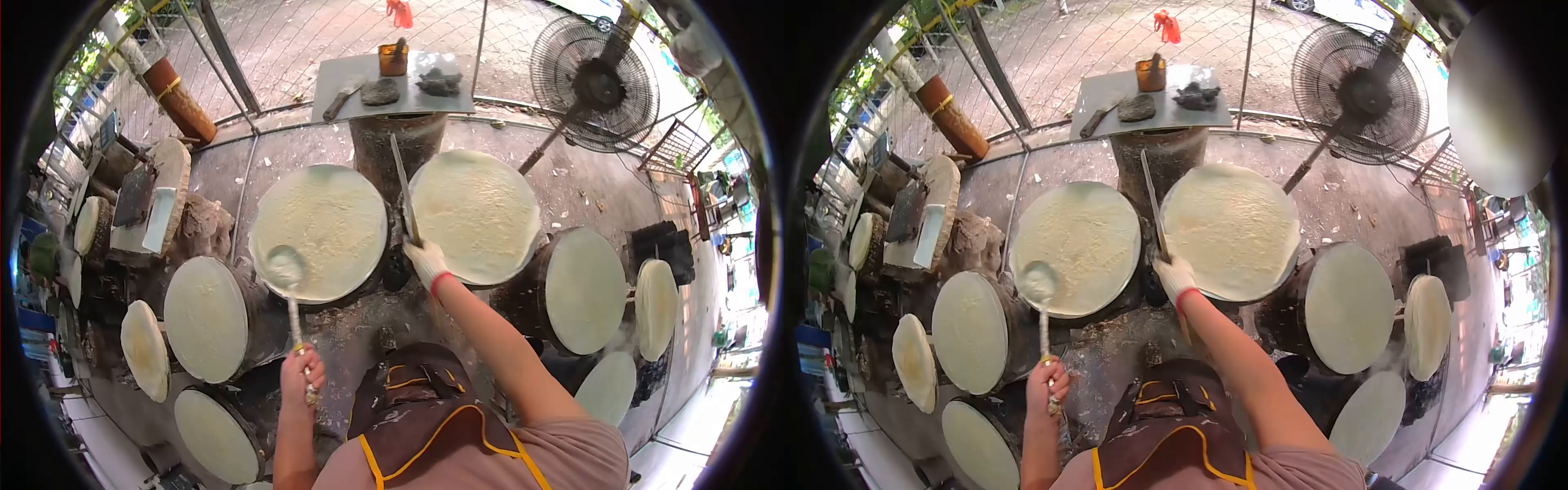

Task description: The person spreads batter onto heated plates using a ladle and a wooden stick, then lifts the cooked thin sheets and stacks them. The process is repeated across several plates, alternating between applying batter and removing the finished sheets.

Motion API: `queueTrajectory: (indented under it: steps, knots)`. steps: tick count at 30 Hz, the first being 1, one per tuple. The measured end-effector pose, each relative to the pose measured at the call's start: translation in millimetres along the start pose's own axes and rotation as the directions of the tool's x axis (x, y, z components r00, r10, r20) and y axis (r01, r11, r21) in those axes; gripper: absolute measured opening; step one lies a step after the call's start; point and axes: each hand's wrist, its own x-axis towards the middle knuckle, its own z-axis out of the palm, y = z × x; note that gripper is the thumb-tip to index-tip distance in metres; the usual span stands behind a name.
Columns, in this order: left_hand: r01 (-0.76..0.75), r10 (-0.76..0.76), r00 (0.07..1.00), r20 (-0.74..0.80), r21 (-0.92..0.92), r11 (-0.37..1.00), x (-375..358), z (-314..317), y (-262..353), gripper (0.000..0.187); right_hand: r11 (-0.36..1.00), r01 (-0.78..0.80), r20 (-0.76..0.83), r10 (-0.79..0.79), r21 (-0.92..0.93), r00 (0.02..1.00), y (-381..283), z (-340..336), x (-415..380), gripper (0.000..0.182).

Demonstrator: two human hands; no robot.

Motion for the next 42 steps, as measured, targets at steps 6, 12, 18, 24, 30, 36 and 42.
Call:
queueTrajectory:
  steps: [6,12,18,24,30,36,42]
  knots:
    - [-0.189,0.163,0.976,-0.143,-0.191,0.963,5.1,-54.7,55.0,0.009,0.964,-0.265,-0.047,0.263,-0.034,0.964,-42.4,77.1,27.4,0.050]
    - [-0.236,0.196,0.969,-0.151,-0.324,0.916,9.8,-69.8,80.3,0.010,0.937,-0.236,0.026,0.238,0.257,0.971,-64.1,94.2,47.9,0.043]
    - [-0.267,0.234,0.962,-0.138,-0.321,0.909,5.3,-62.9,97.1,0.012,0.768,-0.248,0.031,0.285,0.591,0.958,-128.7,72.0,12.8,0.036]
    - [-0.188,0.175,0.982,-0.075,-0.256,0.948,26.2,-67.8,99.4,0.013,0.775,-0.112,-0.090,0.213,0.622,0.973,13.1,81.2,37.2,0.037]
    - [-0.028,0.036,0.999,0.035,-0.205,0.978,62.3,-42.1,95.0,0.015,0.971,0.144,-0.440,-0.048,0.188,0.896,-14.2,-54.7,41.1,0.026]
    - [0.080,-0.056,0.986,0.159,-0.145,0.986,80.3,13.4,86.6,0.017,0.981,-0.159,-0.640,0.196,0.115,0.743,40.9,-205.8,7.4,0.037]
    - [0.145,-0.132,0.970,0.203,-0.048,0.988,88.8,39.6,72.6,0.019,0.873,-0.444,-0.680,0.201,-0.203,0.705,90.9,-239.5,44.0,0.038]
